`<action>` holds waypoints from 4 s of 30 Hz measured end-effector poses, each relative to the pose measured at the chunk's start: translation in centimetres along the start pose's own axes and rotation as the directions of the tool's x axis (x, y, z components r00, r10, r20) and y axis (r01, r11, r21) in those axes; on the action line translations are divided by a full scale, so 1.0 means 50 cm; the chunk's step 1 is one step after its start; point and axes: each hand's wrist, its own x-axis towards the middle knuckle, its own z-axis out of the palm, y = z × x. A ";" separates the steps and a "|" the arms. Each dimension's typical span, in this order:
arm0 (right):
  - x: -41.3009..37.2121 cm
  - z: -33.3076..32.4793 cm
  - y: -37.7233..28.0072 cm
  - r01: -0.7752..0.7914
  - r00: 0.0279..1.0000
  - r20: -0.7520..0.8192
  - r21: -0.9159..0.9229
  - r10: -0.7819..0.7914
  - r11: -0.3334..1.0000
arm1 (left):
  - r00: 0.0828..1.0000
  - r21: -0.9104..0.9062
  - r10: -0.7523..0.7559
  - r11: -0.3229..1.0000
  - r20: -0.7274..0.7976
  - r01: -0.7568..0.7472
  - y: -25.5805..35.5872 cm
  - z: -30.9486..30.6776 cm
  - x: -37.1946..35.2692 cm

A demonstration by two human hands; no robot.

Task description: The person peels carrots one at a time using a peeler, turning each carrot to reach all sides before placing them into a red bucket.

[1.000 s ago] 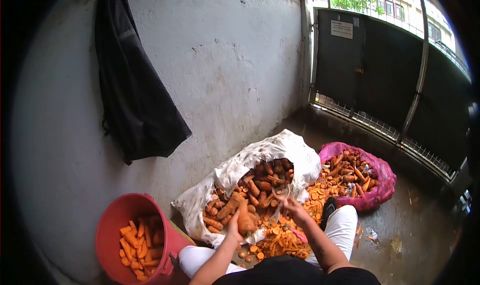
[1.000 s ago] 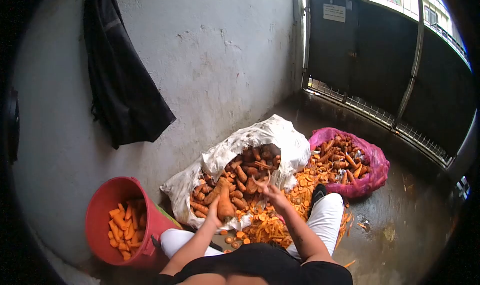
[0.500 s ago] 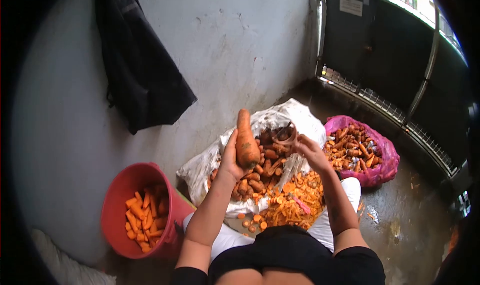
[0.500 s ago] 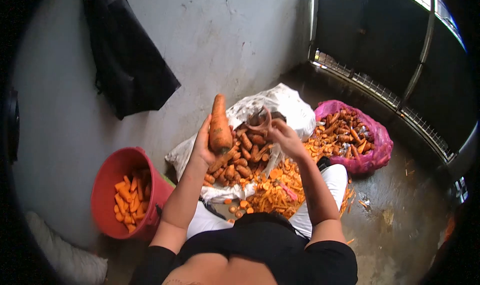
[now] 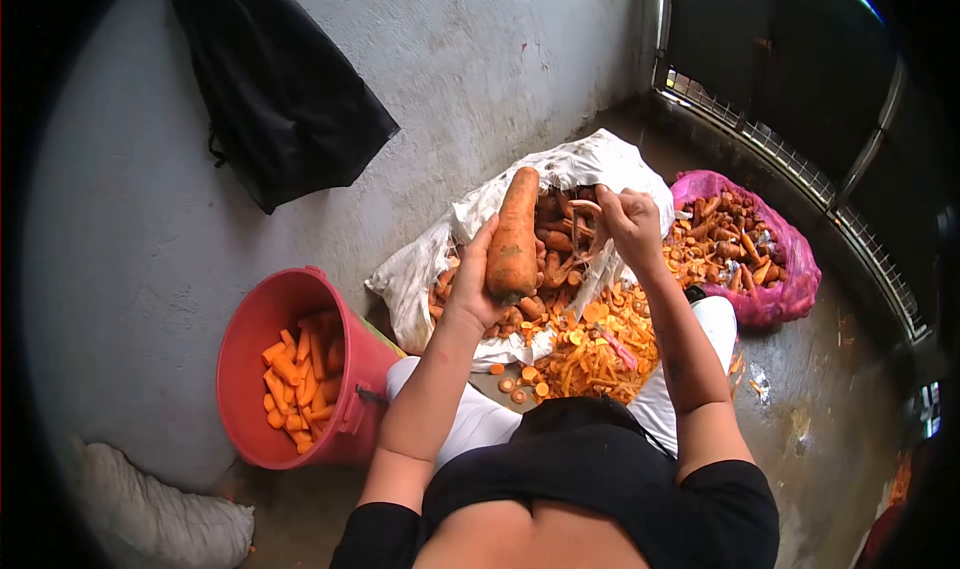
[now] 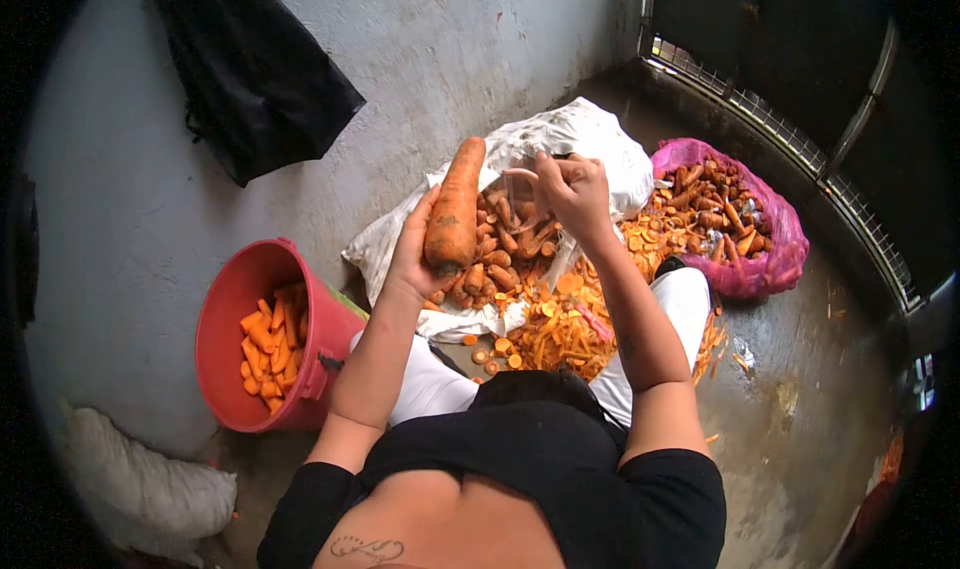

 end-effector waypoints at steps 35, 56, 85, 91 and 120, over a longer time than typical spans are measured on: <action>-0.049 0.012 0.054 0.089 0.996 0.032 -0.290 -0.083 0.953 | 0.991 -0.111 -0.135 0.985 -0.018 0.132 -0.052 -0.078 0.020; -0.037 0.082 -0.031 0.640 0.764 0.296 -0.233 -0.573 0.732 | 0.955 -0.036 -0.297 0.954 -0.001 0.296 -0.096 -0.130 0.056; -0.055 0.121 0.092 0.416 0.866 0.314 -0.021 -0.389 0.909 | 0.967 0.168 -0.200 0.960 -0.158 0.226 -0.114 -0.081 -0.006; -0.039 0.089 0.132 0.412 0.873 0.366 -0.195 -0.324 0.890 | 0.984 0.168 -0.162 0.970 -0.080 0.173 -0.152 -0.103 -0.007; -0.117 0.140 0.191 -0.661 0.648 0.591 0.122 0.481 0.741 | 0.988 0.313 0.027 0.949 -0.153 0.023 -0.137 -0.183 0.060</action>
